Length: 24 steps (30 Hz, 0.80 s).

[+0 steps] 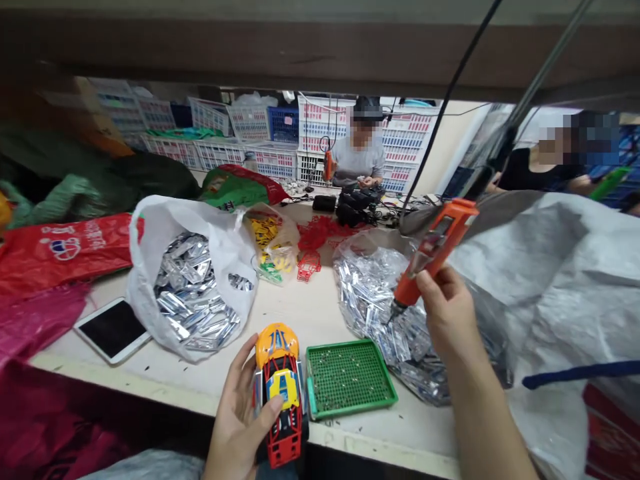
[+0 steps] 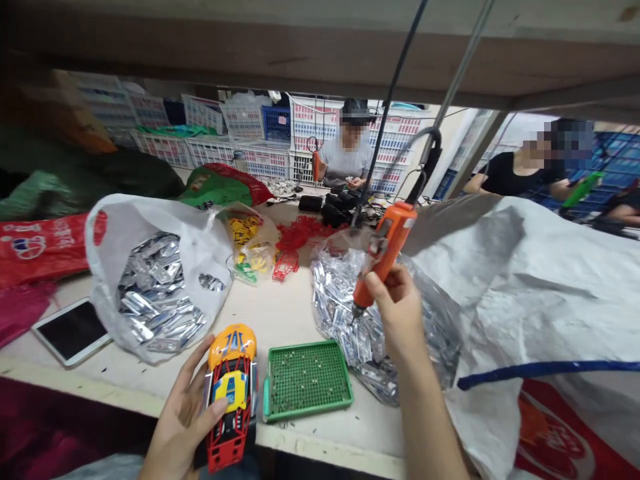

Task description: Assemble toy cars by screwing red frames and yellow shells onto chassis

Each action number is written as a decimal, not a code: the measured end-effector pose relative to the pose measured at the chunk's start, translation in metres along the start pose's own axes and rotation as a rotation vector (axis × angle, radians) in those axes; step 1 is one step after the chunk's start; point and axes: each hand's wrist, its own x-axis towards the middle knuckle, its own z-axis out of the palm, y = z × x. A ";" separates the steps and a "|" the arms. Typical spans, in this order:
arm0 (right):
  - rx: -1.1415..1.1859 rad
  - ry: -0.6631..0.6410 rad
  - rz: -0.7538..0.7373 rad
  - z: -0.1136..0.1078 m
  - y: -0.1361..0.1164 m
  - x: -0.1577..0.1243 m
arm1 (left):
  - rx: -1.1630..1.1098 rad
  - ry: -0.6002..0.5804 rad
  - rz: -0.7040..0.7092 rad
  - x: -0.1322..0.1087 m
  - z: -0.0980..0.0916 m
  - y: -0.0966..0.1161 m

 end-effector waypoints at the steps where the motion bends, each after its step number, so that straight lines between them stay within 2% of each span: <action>1: -0.049 -0.012 -0.002 0.001 -0.002 -0.009 | 0.023 0.004 0.000 0.001 0.000 0.000; 4: -0.104 -0.093 0.035 0.004 -0.004 -0.036 | 0.088 0.009 0.019 0.002 0.000 -0.002; 7: 0.050 -0.155 0.030 0.007 0.003 -0.057 | 0.129 0.009 0.041 0.001 0.000 -0.004; 9: 0.158 -0.152 0.024 0.006 0.010 -0.065 | 0.160 0.002 0.044 -0.002 -0.001 -0.005; 16: 0.252 -0.154 0.032 -0.002 0.022 -0.070 | 0.186 0.005 0.010 -0.007 -0.002 -0.006; 24: 0.258 -0.127 0.079 0.004 0.021 -0.074 | 0.187 0.023 0.015 -0.006 -0.003 -0.010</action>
